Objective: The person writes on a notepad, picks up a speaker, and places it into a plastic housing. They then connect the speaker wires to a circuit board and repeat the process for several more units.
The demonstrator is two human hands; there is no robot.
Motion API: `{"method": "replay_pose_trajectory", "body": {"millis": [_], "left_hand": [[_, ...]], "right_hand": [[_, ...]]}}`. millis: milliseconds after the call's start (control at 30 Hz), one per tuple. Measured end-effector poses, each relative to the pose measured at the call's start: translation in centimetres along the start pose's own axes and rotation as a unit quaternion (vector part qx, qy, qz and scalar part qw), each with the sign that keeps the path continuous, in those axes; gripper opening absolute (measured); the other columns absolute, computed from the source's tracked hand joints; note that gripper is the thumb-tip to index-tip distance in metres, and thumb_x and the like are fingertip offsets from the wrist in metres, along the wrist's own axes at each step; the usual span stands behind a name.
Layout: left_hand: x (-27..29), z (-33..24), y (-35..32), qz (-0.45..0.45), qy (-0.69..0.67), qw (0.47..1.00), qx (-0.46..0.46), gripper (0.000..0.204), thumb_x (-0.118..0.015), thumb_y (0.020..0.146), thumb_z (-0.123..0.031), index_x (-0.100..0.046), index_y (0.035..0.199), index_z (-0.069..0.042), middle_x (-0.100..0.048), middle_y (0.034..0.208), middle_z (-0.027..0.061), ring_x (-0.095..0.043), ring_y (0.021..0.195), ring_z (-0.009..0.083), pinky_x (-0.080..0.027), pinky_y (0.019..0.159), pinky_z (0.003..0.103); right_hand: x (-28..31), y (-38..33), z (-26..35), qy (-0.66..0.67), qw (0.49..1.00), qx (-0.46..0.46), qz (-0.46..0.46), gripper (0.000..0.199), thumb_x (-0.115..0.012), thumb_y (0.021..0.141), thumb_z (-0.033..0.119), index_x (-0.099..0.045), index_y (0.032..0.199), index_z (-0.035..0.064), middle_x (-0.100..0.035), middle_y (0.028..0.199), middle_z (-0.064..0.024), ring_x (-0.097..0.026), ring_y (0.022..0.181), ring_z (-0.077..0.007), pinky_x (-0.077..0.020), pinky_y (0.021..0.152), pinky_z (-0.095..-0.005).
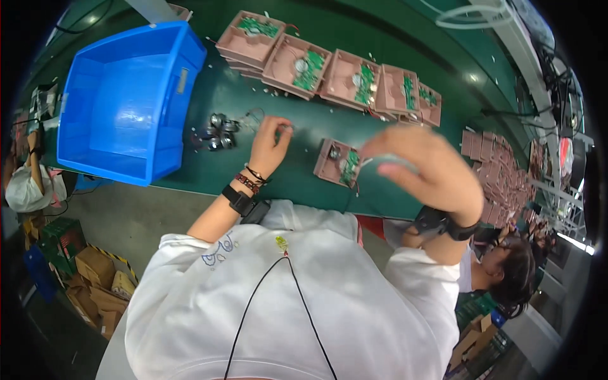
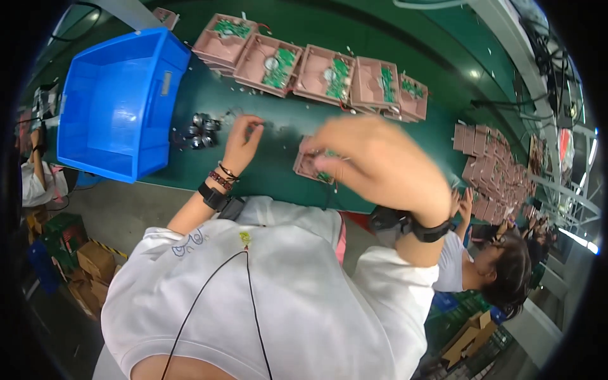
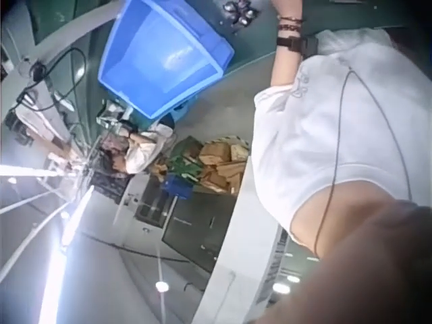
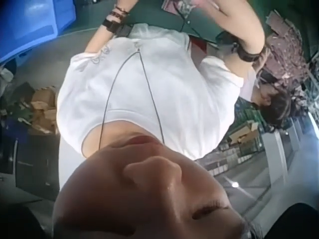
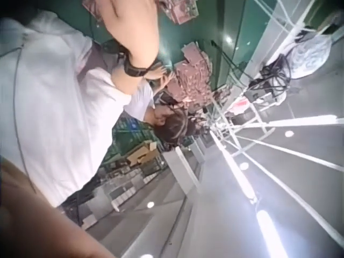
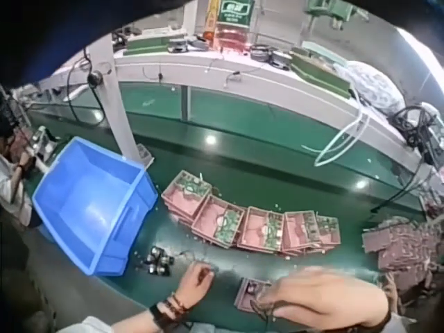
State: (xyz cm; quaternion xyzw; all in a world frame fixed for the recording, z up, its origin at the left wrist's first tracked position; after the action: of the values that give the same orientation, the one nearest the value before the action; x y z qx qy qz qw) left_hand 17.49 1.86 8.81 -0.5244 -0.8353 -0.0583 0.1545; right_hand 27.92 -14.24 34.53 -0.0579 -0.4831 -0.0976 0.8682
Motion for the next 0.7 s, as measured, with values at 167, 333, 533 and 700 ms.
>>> {"method": "replay_pose_trajectory", "body": {"millis": [167, 333, 533, 700], "left_hand": [[-6.6, 0.9, -1.5, 0.195, 0.154, 0.967, -0.062, 0.029, -0.063, 0.078, -0.019, -0.054, 0.104, -0.009, -0.053, 0.099, 0.0084, -0.052, 0.098, 0.0277, -0.045, 0.079, 0.037], [-8.5, 2.5, -1.8, 0.218, 0.303, 0.919, -0.127, 0.029, -0.065, 0.077, -0.020, -0.055, 0.102, -0.010, -0.054, 0.096, 0.0089, -0.052, 0.099, 0.0294, -0.046, 0.081, 0.038], [-8.4, 1.8, -3.4, 0.273, 0.340, 0.895, -0.093, 0.028, -0.066, 0.076, -0.020, -0.055, 0.100, -0.011, -0.053, 0.095, 0.0090, -0.052, 0.099, 0.0301, -0.045, 0.082, 0.038], [-8.4, 0.2, -2.8, 0.167, 0.254, 0.947, -0.107, 0.028, -0.066, 0.075, -0.021, -0.056, 0.099, -0.011, -0.055, 0.097, 0.0086, -0.053, 0.097, 0.0289, -0.044, 0.082, 0.040]], "right_hand": [[-13.1, -11.1, -8.5, -0.325, 0.856, -0.379, 0.134, 0.024, -0.060, 0.081, 0.019, -0.058, 0.101, 0.0068, -0.060, 0.086, -0.0104, -0.061, 0.082, -0.0310, -0.0482, 0.073, -0.0388], [-19.1, -12.9, -11.1, -0.143, 0.910, -0.389, -0.010, 0.028, -0.062, 0.079, 0.019, -0.056, 0.104, 0.0096, -0.057, 0.093, -0.0094, -0.060, 0.081, -0.0312, -0.0494, 0.069, -0.0395], [-22.4, -11.7, -14.1, -0.076, 0.894, -0.367, -0.245, 0.020, -0.064, 0.077, 0.013, -0.058, 0.096, 0.0091, -0.055, 0.092, -0.0096, -0.059, 0.081, -0.0325, -0.0494, 0.066, -0.0393], [-23.2, -11.7, -15.0, -0.030, 0.896, -0.353, -0.267, 0.018, -0.062, 0.080, 0.012, -0.057, 0.096, 0.0070, -0.058, 0.083, -0.0083, -0.061, 0.078, -0.0261, -0.0487, 0.062, -0.0357]]}}
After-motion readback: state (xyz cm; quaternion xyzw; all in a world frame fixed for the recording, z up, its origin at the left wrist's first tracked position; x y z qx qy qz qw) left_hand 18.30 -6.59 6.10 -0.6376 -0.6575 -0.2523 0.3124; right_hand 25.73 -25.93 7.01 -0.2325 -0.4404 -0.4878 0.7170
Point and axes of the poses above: each hand's wrist, its own y-axis towards the middle knuckle, its own x-axis out of the back of the hand, z = x × y, the point moved 4 cm from there along y, towards the middle knuckle
